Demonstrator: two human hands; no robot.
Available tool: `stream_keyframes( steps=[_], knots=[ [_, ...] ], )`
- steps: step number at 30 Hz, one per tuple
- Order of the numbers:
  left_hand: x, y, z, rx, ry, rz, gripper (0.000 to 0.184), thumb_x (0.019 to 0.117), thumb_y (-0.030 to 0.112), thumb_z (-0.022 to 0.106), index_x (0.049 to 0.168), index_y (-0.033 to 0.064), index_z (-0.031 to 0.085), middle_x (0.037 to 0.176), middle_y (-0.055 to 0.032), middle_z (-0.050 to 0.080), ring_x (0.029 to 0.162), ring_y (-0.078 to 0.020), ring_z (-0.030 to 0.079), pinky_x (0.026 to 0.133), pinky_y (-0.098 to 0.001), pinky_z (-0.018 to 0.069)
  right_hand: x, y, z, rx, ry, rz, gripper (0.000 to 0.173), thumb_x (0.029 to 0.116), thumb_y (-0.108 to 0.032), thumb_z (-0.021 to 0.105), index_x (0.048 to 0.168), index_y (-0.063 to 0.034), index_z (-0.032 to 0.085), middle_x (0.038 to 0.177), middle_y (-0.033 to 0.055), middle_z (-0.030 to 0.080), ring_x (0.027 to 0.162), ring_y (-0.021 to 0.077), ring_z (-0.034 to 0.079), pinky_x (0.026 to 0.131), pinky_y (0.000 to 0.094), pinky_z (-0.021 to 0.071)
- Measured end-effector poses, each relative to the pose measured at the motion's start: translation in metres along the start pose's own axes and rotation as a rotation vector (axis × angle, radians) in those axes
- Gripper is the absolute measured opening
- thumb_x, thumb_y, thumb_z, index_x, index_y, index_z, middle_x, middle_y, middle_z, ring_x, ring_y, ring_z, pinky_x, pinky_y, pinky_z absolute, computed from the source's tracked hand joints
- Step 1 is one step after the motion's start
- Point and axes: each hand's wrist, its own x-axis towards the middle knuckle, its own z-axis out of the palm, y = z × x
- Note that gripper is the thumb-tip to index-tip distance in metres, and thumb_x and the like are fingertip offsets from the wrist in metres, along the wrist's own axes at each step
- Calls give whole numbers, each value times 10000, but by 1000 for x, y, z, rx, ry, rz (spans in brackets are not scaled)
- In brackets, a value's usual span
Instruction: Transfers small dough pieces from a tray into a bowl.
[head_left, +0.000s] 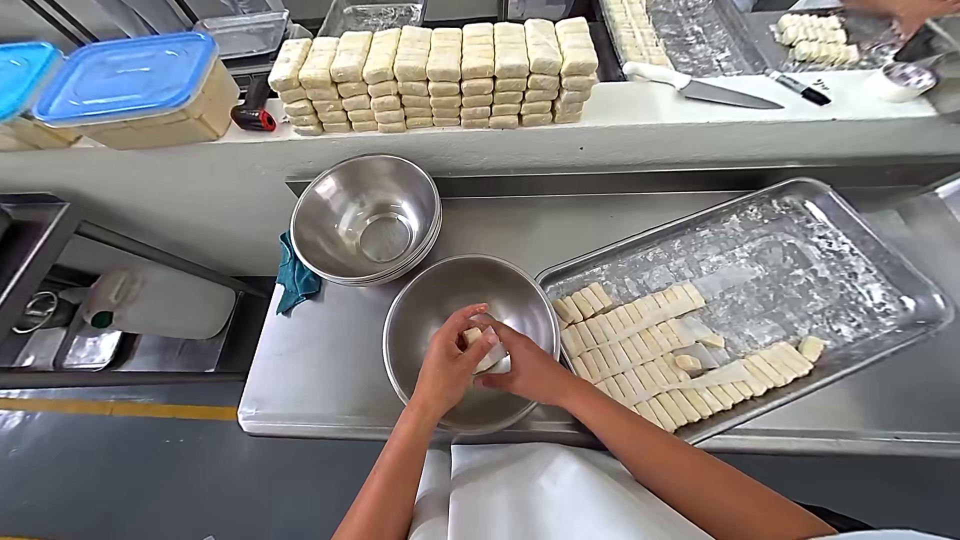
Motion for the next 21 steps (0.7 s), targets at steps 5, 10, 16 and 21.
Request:
stream_keyframes(
  steps=[5,10,16,21],
  knots=[
    [2,4,-19,78,135,105,400,969,116,682,1356,72,591,1075,-52,694,878,-111,678,762,-274,585,2,3,-12,119,103,-26,234,1064,-180,543,1000,-19,699,848,56,704,785,120,672,763,322,568],
    [0,-17,-17,14,113,21,386,942,29,668,1322,18,597,1175,-96,697,1045,-158,682,907,-337,573,5,-3,-17,179,148,-79,211,1024,-144,572,918,-26,710,940,48,661,839,96,625,766,264,538],
    [4,-29,-7,285,-87,40,552,800,126,844,1302,34,634,1241,-131,667,1160,-221,639,1031,-464,517,12,-40,-16,411,37,-125,244,1015,-96,493,910,-23,701,831,26,674,757,66,628,706,247,533],
    [11,-59,9,340,31,16,279,925,187,734,1130,0,704,1115,-164,701,1058,-283,672,955,-524,536,10,-78,-39,698,192,-217,276,982,-142,450,865,-142,701,887,-44,687,768,23,638,686,219,558]
  ],
)
